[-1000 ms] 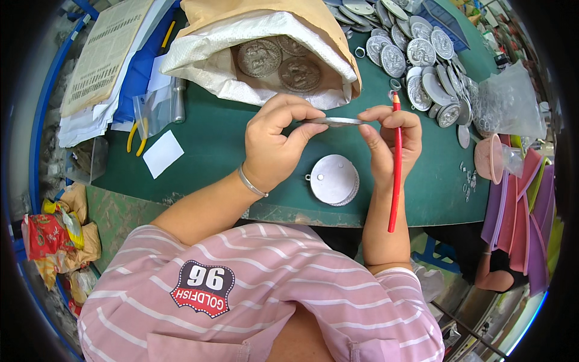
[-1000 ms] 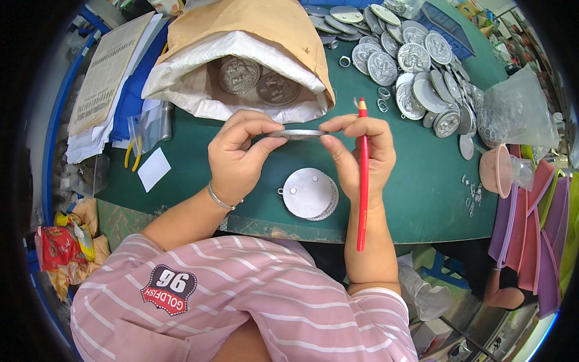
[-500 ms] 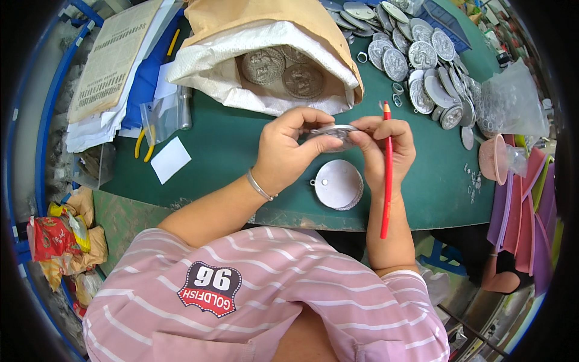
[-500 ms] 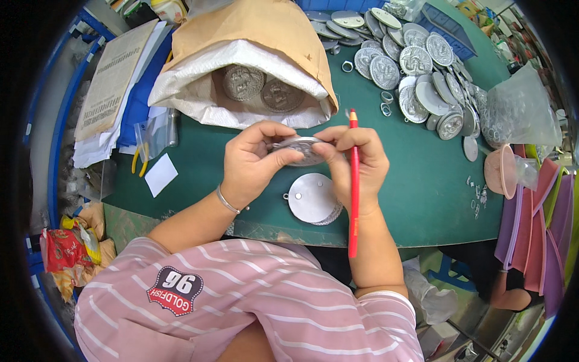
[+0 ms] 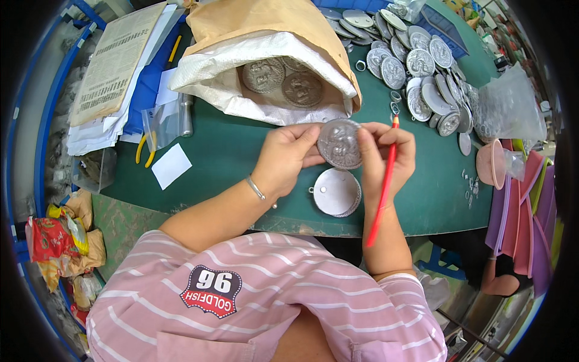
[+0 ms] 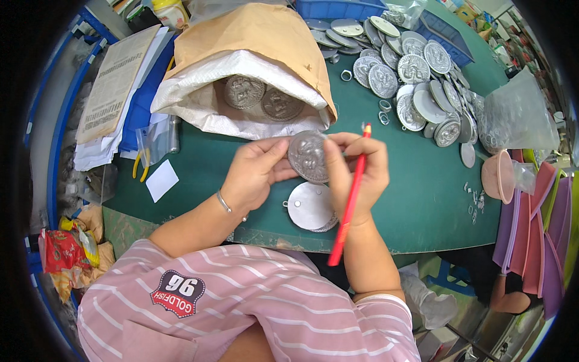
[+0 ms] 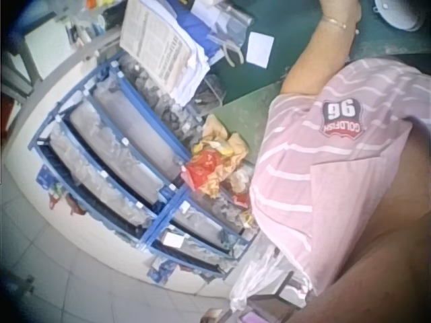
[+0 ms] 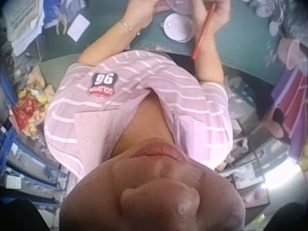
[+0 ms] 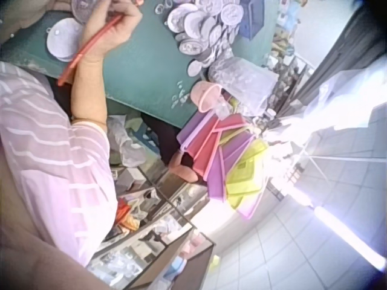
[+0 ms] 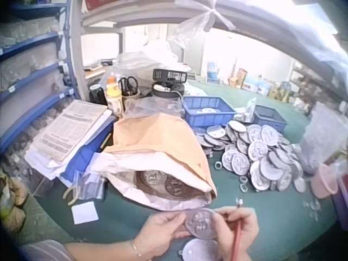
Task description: The person uses a red pencil to mark the edges of round silver medallions held in their left hand. They repeatedly pick up medallions from a pile on the table, mark them, and place them back down.
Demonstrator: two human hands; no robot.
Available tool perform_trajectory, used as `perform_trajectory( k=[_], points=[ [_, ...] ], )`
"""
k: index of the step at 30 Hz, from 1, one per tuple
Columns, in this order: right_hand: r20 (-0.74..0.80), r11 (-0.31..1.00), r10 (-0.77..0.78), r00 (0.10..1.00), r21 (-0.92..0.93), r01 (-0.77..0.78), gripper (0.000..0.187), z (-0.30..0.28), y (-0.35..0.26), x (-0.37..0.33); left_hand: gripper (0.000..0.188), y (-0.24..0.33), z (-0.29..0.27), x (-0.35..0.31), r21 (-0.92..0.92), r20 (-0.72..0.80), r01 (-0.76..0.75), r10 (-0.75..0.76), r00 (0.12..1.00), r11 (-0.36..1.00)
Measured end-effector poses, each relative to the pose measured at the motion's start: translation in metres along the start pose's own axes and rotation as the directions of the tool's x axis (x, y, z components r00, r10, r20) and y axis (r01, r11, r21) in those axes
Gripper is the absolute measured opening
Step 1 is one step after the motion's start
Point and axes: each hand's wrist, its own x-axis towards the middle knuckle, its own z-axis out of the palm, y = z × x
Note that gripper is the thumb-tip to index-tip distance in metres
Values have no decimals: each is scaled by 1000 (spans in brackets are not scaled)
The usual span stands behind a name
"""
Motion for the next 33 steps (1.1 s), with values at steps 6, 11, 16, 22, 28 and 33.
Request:
perform_trajectory(
  k=[6,11,16,22,28,33],
  points=[
    [268,986,-87,959,160,45,16,14,-10,-16,72,12,4,-4,-535,164,240,-179,970,810],
    [316,987,-134,939,132,96,34,3,-6,-2,75,19,-1,-1,-669,267,204,-25,963,715],
    [481,987,-140,866,-6,163,61,7,-8,-1,70,23,0,-1,-687,272,132,84,959,715],
    [513,935,-142,846,-210,284,63,5,-1,-3,59,17,-3,2,-688,287,129,105,952,714],
    [444,980,4,896,176,-92,63,6,2,-6,48,19,0,3,-430,200,12,82,976,903],
    [491,944,-169,855,330,-3,37,8,-6,-4,47,4,2,-1,-16,-7,14,-14,1000,1000]
  ],
)
